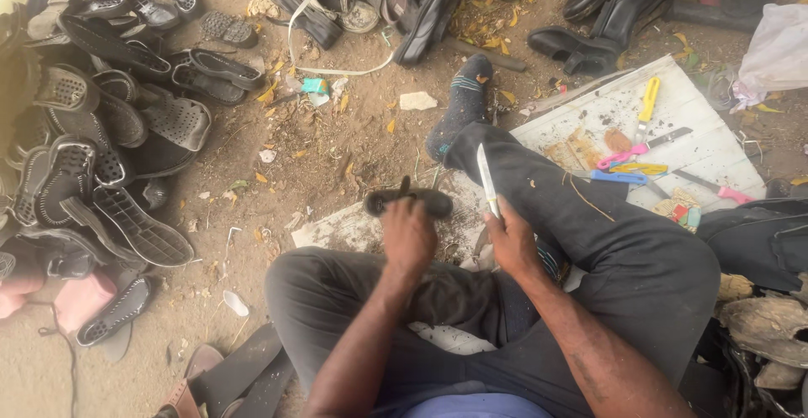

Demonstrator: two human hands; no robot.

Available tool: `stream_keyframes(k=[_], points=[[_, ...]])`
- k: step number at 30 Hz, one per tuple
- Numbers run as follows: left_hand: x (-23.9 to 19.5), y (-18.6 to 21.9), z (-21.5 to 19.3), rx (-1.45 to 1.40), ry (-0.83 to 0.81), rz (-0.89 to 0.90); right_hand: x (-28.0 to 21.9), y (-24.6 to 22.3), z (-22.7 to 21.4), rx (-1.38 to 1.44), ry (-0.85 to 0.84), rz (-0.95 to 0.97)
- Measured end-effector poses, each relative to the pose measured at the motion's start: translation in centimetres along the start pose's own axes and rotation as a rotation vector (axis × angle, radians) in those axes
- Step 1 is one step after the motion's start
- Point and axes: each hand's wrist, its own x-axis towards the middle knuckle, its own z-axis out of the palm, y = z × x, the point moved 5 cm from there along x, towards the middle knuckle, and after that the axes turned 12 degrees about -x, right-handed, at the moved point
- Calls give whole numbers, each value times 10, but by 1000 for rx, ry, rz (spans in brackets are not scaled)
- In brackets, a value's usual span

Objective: The person sits on the ground and uses a knife to cut and trim the sole of a black shoe. They repeatedly scrape and shape the sole, then pick up another shoe to continue the process.

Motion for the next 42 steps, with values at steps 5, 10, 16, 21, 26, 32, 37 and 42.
stream_keyframes(k=[5,10,16,21,26,32,37,42], points=[[22,-66,-19,379,-504,-214,-13,-9,5,-60,-103,67],[34,-42,-9,243,-480,-258,-20,-9,25,-255,-200,93],[39,-22,-4,140,54,-99,-28,7,37,-428,-150,-145],[43,-28,10,88,142,128,-18,-7,36,-625,-224,-44],[41,-44,17,-214,275,56,26,-22,58,-612,-221,-129],[42,-50,16,-290,292,67,61,-33,90,-623,-211,-184],[45,-59,22,-342,245,-25,15,-21,74,-654,-358,-4],[44,-64,30,-371,220,-38,32,-19,88,-617,-310,-86]])
